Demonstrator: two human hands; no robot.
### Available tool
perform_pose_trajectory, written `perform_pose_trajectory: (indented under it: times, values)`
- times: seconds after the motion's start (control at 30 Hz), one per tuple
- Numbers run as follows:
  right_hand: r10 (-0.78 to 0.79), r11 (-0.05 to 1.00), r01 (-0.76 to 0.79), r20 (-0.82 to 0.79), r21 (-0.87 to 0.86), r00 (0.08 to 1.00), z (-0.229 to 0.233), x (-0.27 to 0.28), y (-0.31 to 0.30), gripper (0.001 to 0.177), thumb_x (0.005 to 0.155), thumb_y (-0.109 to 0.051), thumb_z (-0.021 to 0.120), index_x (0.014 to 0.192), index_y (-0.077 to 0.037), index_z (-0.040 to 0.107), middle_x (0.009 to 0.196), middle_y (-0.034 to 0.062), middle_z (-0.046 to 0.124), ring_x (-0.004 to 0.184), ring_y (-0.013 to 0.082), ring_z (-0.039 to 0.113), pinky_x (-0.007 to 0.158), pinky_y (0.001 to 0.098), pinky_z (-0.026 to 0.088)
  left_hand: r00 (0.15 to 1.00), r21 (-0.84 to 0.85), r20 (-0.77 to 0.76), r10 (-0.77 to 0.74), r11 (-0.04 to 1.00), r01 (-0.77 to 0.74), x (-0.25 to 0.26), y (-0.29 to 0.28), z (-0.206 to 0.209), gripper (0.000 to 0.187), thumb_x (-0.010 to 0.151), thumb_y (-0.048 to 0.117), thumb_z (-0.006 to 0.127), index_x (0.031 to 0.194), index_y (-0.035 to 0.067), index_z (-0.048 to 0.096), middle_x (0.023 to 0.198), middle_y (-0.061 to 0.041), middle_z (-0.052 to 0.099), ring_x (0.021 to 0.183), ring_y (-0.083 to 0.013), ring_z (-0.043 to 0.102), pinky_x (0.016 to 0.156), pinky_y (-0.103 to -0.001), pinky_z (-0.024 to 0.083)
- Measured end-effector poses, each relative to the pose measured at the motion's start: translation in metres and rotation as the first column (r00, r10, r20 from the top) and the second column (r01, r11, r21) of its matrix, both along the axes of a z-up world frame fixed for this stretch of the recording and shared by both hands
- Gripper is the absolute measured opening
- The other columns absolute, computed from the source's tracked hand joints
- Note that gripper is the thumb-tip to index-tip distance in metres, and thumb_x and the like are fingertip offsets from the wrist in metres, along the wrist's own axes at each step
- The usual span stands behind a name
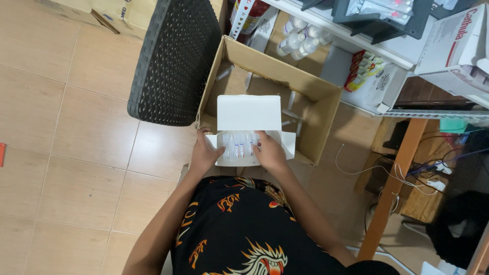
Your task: The person sits on a chair and organizes small medical vials from a cardboard box into a white tray. They pick up the vials by hand and place them into the tray slots, then move the filled tray to a nearby shelf.
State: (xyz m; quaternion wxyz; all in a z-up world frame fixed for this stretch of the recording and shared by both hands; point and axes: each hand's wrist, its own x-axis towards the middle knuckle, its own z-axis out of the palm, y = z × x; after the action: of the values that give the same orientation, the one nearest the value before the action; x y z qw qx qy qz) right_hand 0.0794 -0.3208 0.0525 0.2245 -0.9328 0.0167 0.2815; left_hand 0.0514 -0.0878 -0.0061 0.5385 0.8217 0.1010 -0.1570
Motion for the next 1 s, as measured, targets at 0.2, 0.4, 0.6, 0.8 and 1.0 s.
perform_pose_trajectory:
  times: [0.2, 0.4, 0.6, 0.8, 1.0]
  values:
    - [0.067, 0.991, -0.067, -0.002, -0.117, 0.998, -0.005, -0.004, 0.000, 0.055, 0.097, -0.019, 0.060, 0.149, -0.010, 0.043, 0.098, 0.0151, 0.071, 0.080, 0.0306, 0.070, 0.072, 0.0450, 0.057, 0.994, -0.041, -0.112, 0.017, 0.999, -0.021, 0.005, -0.001, 0.020, 0.079, 0.081, 0.018, 0.082, 0.139, 0.003, 0.031, 0.112, -0.032, 0.065, 0.098, -0.0415, 0.072, 0.090, -0.044, 0.057]
    - [0.156, 0.976, -0.153, 0.006, -0.158, 0.988, 0.019, -0.004, 0.013, 0.058, 0.098, -0.016, 0.056, 0.153, -0.027, 0.044, 0.094, 0.0132, 0.069, 0.071, 0.0268, 0.069, 0.063, 0.0415, 0.057, 1.000, -0.011, -0.004, 0.016, 1.000, -0.016, 0.002, -0.001, 0.006, 0.078, 0.080, 0.016, 0.084, 0.137, 0.001, 0.034, 0.113, -0.035, 0.066, 0.104, -0.0426, 0.070, 0.091, -0.044, 0.056]
    - [0.149, 0.983, -0.142, 0.050, -0.117, 0.988, 0.026, -0.005, 0.011, 0.057, 0.097, -0.015, 0.056, 0.152, -0.027, 0.046, 0.094, 0.0138, 0.068, 0.072, 0.0258, 0.067, 0.064, 0.0410, 0.057, 0.977, -0.048, -0.206, 0.058, 0.996, -0.069, 0.003, 0.003, -0.008, 0.087, 0.077, 0.023, 0.087, 0.139, -0.001, 0.031, 0.116, -0.032, 0.063, 0.099, -0.0391, 0.072, 0.091, -0.041, 0.059]
    - [-0.002, 1.000, 0.007, 0.180, -0.025, 0.984, -0.014, -0.033, -0.029, 0.034, 0.102, -0.017, 0.057, 0.135, -0.018, 0.058, 0.079, 0.0083, 0.068, 0.055, 0.0187, 0.061, 0.046, 0.0328, 0.049, 0.927, -0.009, -0.374, -0.011, 1.000, 0.008, 0.007, 0.006, 0.013, 0.100, 0.071, 0.019, 0.086, 0.154, 0.001, 0.032, 0.091, -0.025, 0.074, 0.081, -0.0308, 0.074, 0.077, -0.035, 0.060]
    - [-0.355, 0.933, 0.227, 0.616, 0.279, 0.703, -0.045, -0.026, -0.132, 0.013, 0.106, -0.009, 0.062, 0.119, -0.010, 0.063, 0.082, 0.0026, 0.069, 0.057, 0.0091, 0.059, 0.043, 0.0221, 0.047, 0.901, -0.121, -0.428, 0.066, 0.984, -0.129, 0.010, 0.011, 0.029, 0.067, 0.073, 0.012, 0.079, 0.136, 0.001, 0.060, 0.101, -0.015, 0.076, 0.084, -0.0235, 0.075, 0.073, -0.034, 0.062]
